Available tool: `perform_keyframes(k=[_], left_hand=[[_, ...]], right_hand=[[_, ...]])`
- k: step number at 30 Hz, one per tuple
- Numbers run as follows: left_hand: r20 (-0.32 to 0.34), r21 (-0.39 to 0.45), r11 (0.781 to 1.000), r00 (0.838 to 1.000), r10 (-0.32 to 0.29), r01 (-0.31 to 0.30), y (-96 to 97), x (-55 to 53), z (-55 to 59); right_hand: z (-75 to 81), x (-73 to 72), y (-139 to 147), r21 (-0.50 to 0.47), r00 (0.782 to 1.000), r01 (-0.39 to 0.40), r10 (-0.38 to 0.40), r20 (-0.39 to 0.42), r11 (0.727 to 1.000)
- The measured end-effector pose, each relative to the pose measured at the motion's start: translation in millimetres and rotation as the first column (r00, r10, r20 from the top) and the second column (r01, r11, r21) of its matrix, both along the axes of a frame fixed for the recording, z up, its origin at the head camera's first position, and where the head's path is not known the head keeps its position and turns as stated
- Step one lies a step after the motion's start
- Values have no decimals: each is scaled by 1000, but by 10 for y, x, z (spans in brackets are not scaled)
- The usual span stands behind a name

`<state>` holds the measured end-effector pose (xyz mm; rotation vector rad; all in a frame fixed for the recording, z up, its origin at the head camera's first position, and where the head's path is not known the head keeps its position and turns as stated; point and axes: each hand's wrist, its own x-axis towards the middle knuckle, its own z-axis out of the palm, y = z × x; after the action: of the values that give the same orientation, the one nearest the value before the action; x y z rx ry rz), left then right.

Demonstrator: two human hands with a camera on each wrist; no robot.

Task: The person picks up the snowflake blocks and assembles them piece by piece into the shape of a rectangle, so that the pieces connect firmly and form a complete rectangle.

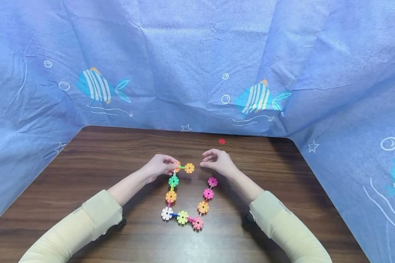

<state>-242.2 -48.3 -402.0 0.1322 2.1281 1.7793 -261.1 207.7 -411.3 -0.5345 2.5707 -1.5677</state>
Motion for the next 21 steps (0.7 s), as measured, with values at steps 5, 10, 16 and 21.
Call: perform_keyframes(k=[5, 10, 16, 21], left_hand=[[-60, -44, 998, 997, -51, 48, -28, -10, -20], [-84, -81, 993, 992, -95, 88, -45, -32, -44], [-122, -127, 981, 980, -160, 145, -54, -53, -33], [-108, -138, 978, 980, -170, 154, -41, -72, -36]], right_hand=[[3, -209, 245, 169, 984, 24, 6, -176, 985], [-5, -425, 417, 249, 970, 65, -3, -242, 966], [-58, -660, 566, 291, 958, 101, -14, -288, 952], [-88, -812, 651, 382, 966, 129, -29, -258, 915]])
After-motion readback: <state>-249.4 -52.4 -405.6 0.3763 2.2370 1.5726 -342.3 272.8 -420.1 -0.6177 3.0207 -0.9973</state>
